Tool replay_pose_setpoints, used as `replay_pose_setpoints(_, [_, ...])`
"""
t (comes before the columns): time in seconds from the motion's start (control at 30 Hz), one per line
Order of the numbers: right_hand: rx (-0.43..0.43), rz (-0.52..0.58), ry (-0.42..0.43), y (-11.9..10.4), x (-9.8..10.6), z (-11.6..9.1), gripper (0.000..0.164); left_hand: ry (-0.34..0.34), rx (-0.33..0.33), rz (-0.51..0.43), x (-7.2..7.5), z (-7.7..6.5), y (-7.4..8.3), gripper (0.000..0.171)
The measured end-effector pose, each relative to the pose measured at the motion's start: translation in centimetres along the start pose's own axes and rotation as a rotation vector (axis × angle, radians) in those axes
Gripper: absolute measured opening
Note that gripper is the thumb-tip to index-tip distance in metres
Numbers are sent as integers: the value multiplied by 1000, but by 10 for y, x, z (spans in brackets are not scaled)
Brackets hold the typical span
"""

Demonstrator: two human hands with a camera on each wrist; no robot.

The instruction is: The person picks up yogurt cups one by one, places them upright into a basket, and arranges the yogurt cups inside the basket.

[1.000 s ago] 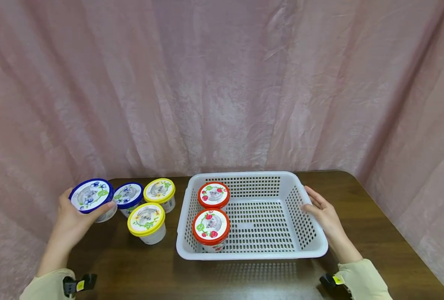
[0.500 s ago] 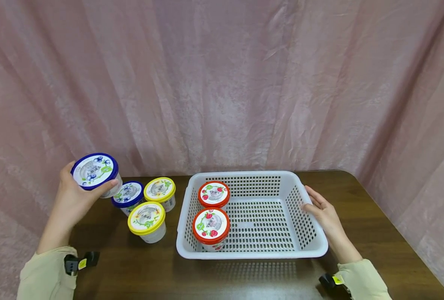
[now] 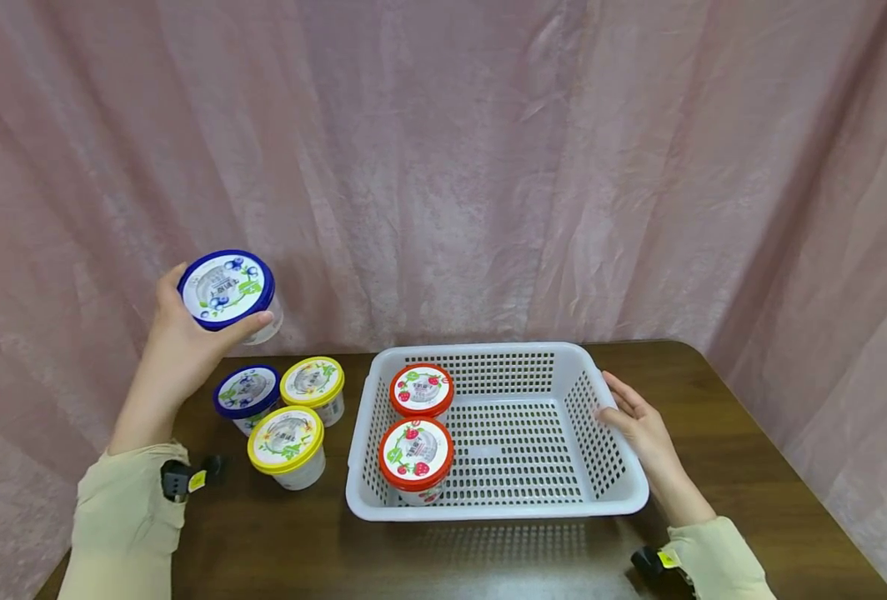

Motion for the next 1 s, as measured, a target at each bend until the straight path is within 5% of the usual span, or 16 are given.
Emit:
replay_pose_setpoints(0.3, [-6,2,15,2,-4,1,69,-133,-88,-22,-32,11,38,128])
replay_pose_setpoints(0.7, [15,1,11,-2,0,1,68,-226,-271,-32,-104,34,85,121])
replay_pose_setpoints(1.0, [20,10,12,-2,2,1,68,-313,-330,-15,-155,37,112,120])
Point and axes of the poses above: each hand's wrist, its own z-axis towards the middle knuckle, its own x-axis out of the back of the hand, y = z × x, the point moved 2 cm from there along z, towards the middle knuckle, and after that the axes turned 14 degrees about -y, right-handed, at the moved point
